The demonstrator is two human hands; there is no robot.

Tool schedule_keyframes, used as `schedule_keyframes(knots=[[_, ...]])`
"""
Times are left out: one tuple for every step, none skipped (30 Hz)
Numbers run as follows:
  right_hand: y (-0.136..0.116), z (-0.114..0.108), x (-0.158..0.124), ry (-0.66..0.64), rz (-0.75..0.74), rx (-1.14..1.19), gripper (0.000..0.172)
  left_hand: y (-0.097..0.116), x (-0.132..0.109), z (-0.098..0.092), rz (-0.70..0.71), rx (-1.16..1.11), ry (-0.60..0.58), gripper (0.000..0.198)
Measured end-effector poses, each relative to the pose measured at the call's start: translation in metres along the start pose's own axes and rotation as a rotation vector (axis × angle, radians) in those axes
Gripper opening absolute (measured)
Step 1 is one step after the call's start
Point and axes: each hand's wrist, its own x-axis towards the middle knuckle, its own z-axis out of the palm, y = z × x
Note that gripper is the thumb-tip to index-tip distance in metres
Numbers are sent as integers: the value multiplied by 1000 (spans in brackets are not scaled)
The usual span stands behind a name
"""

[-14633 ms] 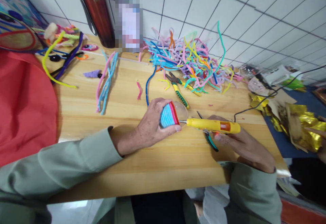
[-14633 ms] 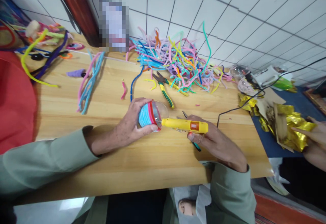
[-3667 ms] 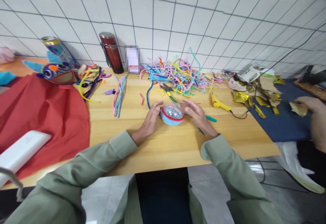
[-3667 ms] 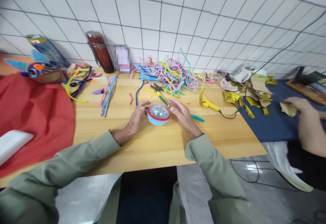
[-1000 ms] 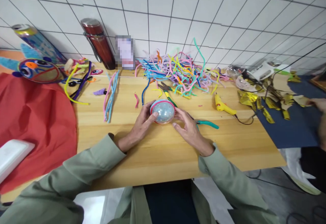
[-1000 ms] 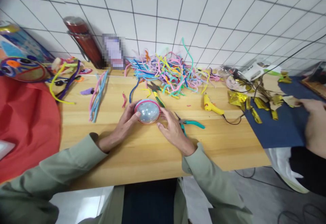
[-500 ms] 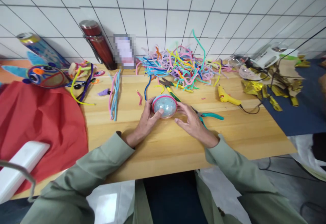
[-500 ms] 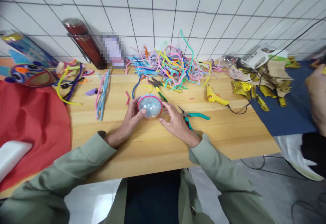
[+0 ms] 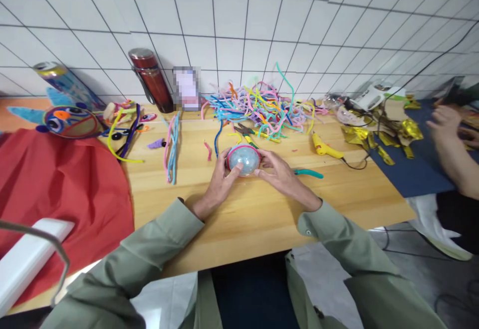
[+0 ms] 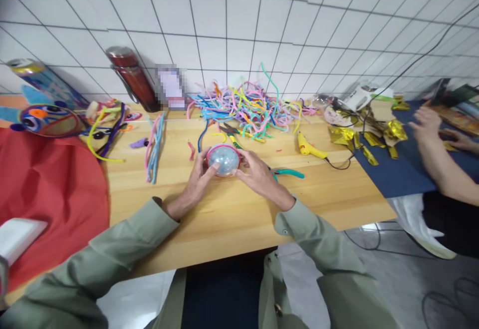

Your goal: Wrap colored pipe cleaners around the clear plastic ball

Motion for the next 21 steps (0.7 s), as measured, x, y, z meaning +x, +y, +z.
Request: schedule_keyframes(knots=[[1, 2, 3, 18, -13, -19, 59, 0, 0, 0, 1, -4, 4, 65], [2, 3, 5, 36, -26, -37, 58, 0, -1, 1, 1, -3, 7, 66], [3, 5, 7, 50, -35, -51, 57, 0, -1, 1, 0, 1, 9, 66], [5, 6, 7, 57, -43, -65, 58, 0, -2, 1, 1, 6, 10, 67], [6, 6, 6, 56, -48, -77, 59, 1, -3, 2, 3, 12, 12, 67], [7, 6, 4, 48, -52, -87, 61, 3, -4, 2, 6, 19, 13, 67], [8, 6, 3, 37, -53, -95, 64, 4, -4, 3, 7, 25, 11, 66], [8, 6, 1, 28, -55, -100, 66, 5, -5, 3, 5, 29, 6, 65], [8, 5, -1, 24, -56, -105, 68, 6, -6, 3, -2, 28, 0, 65], [8, 5, -2, 25, -57, -111, 69, 7, -6, 3, -12, 23, -6, 64], [8, 5, -3, 30, -57, -115, 69, 8, -7, 3, -23, 16, -15, 64], [7, 5, -4, 33, -55, -120, 69, 9, -7, 3, -31, 10, -23, 64], [7, 5, -5, 36, -55, -126, 70, 9, -8, 2, -35, 8, -28, 64], [6, 5, -5, 37, -57, -134, 71, 10, -9, 2, -36, 11, -29, 63], [6, 5, -5, 36, -59, -142, 73, 10, -9, 1, -36, 19, -25, 61], [5, 5, -5, 34, -64, -151, 74, 10, -10, 0, -38, 27, -15, 59], [5, 5, -6, 30, -68, -159, 76, 10, -10, -1, -41, 33, 0, 57], [5, 5, -6, 26, -70, -164, 77, 10, -10, -1, -46, 36, 14, 54], [5, 5, -6, 23, -71, -167, 78, 10, -11, -2, -49, 35, 24, 53], [5, 5, -7, 22, -68, -166, 78, 10, -11, -2, -51, 32, 31, 51], [6, 5, -7, 23, -65, -164, 79, 9, -11, -2, -51, 31, 32, 50]])
